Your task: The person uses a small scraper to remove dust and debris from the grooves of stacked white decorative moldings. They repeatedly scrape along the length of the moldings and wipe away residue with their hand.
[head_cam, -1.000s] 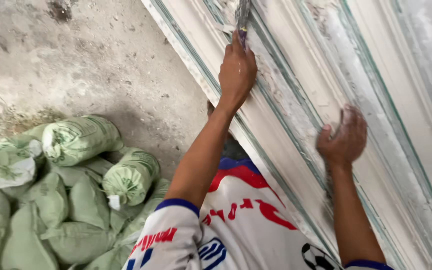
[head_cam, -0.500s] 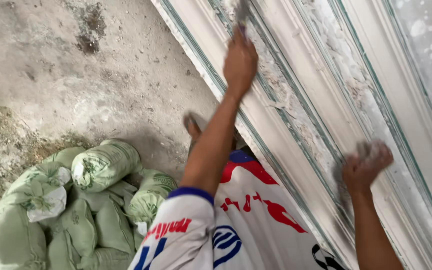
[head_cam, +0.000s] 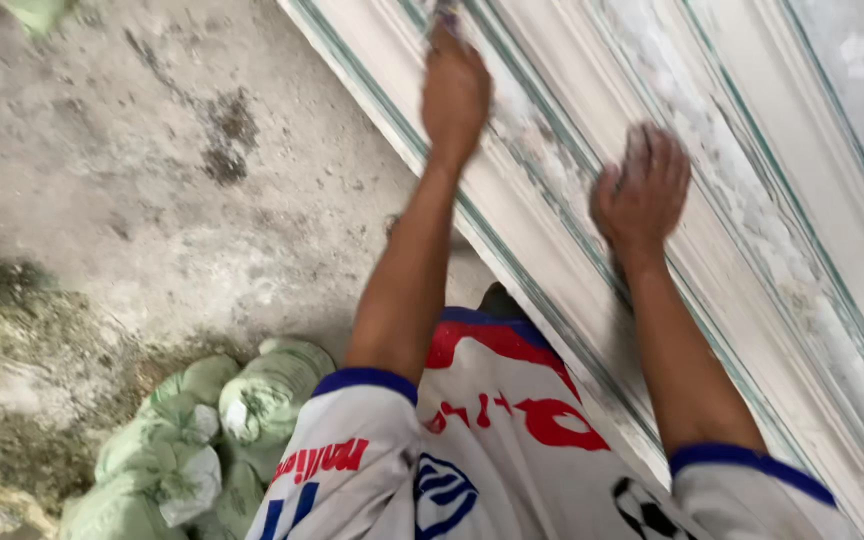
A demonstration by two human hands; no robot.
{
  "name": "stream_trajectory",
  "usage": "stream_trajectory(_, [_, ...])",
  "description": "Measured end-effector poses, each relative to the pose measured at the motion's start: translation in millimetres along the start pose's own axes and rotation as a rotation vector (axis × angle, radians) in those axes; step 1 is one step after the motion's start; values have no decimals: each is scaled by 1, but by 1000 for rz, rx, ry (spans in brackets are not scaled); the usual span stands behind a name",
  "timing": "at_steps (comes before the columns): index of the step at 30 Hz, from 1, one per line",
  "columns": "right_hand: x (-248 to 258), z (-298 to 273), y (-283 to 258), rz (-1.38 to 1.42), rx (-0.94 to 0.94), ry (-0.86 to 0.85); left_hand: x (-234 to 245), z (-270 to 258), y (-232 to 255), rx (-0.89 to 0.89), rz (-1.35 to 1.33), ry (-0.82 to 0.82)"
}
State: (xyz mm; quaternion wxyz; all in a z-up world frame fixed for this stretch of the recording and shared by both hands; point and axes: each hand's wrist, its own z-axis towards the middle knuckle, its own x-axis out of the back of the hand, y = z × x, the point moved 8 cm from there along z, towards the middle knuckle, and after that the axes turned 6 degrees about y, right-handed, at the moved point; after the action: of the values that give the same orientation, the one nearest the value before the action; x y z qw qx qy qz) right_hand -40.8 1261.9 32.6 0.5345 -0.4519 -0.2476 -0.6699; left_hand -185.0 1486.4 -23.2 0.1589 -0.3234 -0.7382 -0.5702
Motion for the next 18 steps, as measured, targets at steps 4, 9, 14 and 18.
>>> stream_trajectory(4, [-1, -4, 5, -28, 4, -11, 53, 74, 25, -60, -62, 96])
stream_trajectory(9, [3, -3, 4, -15, 19, 33, 43, 51, 24, 23, -88, -17])
stream_trajectory(14, [-10, -17, 13, -123, -5, -6, 74, 176, 2, -48, -142, 53])
stream_trajectory(18, [4, -5, 3, -73, 15, 66, 104, 186, 22, -156, 26, 104])
